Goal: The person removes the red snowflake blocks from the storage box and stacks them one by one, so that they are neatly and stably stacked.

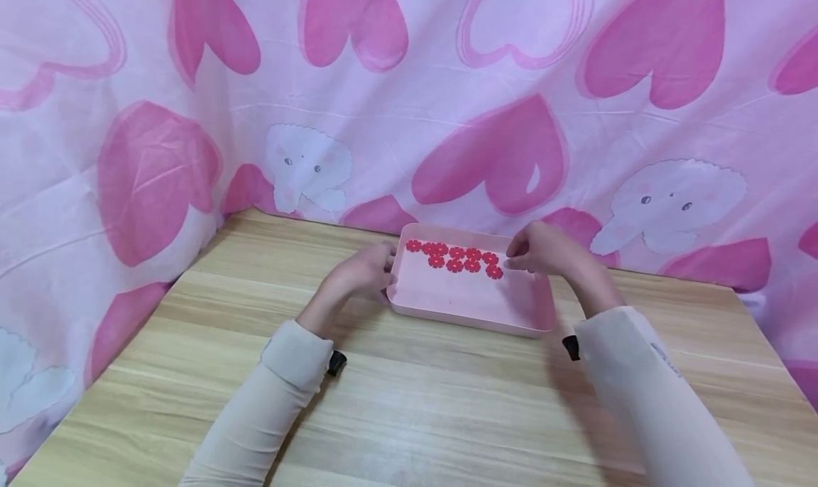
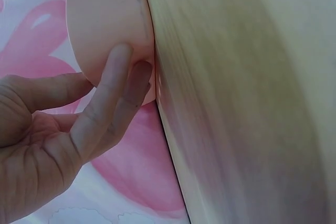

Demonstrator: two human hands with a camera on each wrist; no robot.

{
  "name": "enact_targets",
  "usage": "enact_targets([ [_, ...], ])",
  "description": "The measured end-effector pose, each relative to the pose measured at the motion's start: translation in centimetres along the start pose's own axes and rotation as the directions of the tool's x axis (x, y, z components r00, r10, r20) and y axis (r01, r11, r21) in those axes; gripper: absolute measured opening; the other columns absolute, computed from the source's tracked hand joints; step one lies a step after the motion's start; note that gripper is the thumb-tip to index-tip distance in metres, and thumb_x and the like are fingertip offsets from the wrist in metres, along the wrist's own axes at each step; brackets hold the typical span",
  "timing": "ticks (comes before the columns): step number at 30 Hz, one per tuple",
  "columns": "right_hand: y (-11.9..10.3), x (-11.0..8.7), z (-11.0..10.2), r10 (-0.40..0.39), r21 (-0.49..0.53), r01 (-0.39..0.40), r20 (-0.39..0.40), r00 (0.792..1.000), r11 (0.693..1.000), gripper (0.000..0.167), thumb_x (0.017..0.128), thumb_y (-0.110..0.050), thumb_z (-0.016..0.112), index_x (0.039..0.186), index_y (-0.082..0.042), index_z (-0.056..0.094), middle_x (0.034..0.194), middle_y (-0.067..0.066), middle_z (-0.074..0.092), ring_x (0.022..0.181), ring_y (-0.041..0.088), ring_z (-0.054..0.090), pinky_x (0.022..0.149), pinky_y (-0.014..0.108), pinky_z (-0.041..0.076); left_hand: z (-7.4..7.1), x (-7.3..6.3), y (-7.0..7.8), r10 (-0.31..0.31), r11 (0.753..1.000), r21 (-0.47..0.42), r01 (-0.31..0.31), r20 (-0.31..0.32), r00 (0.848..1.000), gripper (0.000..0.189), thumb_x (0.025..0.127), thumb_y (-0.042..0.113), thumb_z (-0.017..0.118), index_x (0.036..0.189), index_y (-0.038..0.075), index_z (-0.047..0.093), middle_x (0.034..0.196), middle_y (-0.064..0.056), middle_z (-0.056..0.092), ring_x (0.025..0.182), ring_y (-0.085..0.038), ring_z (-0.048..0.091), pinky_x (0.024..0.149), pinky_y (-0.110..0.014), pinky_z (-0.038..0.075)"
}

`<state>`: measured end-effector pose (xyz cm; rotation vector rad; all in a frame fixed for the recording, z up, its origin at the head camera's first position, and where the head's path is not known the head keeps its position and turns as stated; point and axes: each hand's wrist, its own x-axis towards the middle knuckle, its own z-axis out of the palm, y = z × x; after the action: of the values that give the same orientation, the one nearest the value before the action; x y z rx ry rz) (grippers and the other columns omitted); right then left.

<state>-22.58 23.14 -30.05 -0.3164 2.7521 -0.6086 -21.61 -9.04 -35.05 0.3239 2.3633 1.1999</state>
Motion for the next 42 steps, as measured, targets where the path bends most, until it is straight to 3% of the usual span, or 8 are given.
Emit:
enact_targets([
  [7,-0.9,2.1,0.4,0.087,-0.040,-0.083,0.093,0.992,0.996,0.022,0.096,-0.014,0.080,0.112,0.003,0.080,0.102,0.017,0.077,0.086,0.030,0.070,0.082,0.039,0.069,-0.2,-0.1,0.1,0.000,1.000,0.022,0.000,0.002,1.000,0.045,0.101,-0.012,0.052,0.146,-0.010,0.049,0.130,-0.026,0.066,0.094,-0.028,0.072,0.076,-0.036,0.071],
  [14,-0.5,4.0,1.3,0.194,-0.042,-0.190,0.186,0.963,0.981,0.025,0.095,-0.021,0.083,0.108,0.001,0.081,0.090,0.013,0.072,0.081,0.023,0.063,0.081,0.035,0.067,0.0,-0.2,-0.1,0.003,1.000,0.027,-0.003,0.000,1.000,0.041,0.101,-0.012,0.052,0.142,-0.009,0.051,0.122,-0.024,0.068,0.093,-0.026,0.072,0.078,-0.037,0.071],
  [19,-0.4,4.9,2.0,0.252,-0.055,-0.246,0.191,0.949,0.968,0.025,0.093,-0.022,0.086,0.101,0.000,0.077,0.080,0.007,0.059,0.082,0.023,0.060,0.081,0.036,0.064,0.0,-0.2,0.0,-0.007,0.999,0.038,0.007,-0.005,1.000,0.039,0.101,-0.012,0.053,0.140,-0.009,0.052,0.120,-0.023,0.068,0.093,-0.027,0.072,0.078,-0.037,0.071],
  [28,-0.2,5.6,2.8,0.257,-0.065,-0.249,0.172,0.951,0.966,0.029,0.091,-0.016,0.086,0.107,0.002,0.070,0.076,0.006,0.055,0.076,0.023,0.058,0.070,0.031,0.059,-0.1,-0.4,0.1,-0.031,0.999,0.040,0.031,0.001,1.000,0.040,0.104,-0.008,0.056,0.144,-0.006,0.051,0.119,-0.020,0.067,0.094,-0.026,0.071,0.080,-0.035,0.071],
  [36,0.0,5.4,2.4,0.235,-0.005,-0.239,0.205,0.950,0.971,0.027,0.092,-0.013,0.085,0.104,0.003,0.068,0.079,0.005,0.056,0.075,0.020,0.058,0.076,0.031,0.062,0.0,-0.2,0.1,-0.019,0.998,0.053,0.019,-0.001,1.000,0.038,0.104,-0.009,0.054,0.142,-0.008,0.052,0.120,-0.024,0.068,0.092,-0.027,0.072,0.078,-0.037,0.071],
  [42,0.3,5.0,2.1,0.203,0.072,-0.221,0.200,0.959,0.973,0.024,0.095,-0.010,0.082,0.107,0.005,0.067,0.094,0.011,0.065,0.083,0.023,0.065,0.088,0.037,0.069,-0.1,-0.1,0.2,-0.020,0.998,0.065,0.020,0.003,1.000,0.039,0.103,-0.010,0.053,0.142,-0.008,0.052,0.121,-0.023,0.069,0.092,-0.027,0.072,0.077,-0.036,0.071],
])
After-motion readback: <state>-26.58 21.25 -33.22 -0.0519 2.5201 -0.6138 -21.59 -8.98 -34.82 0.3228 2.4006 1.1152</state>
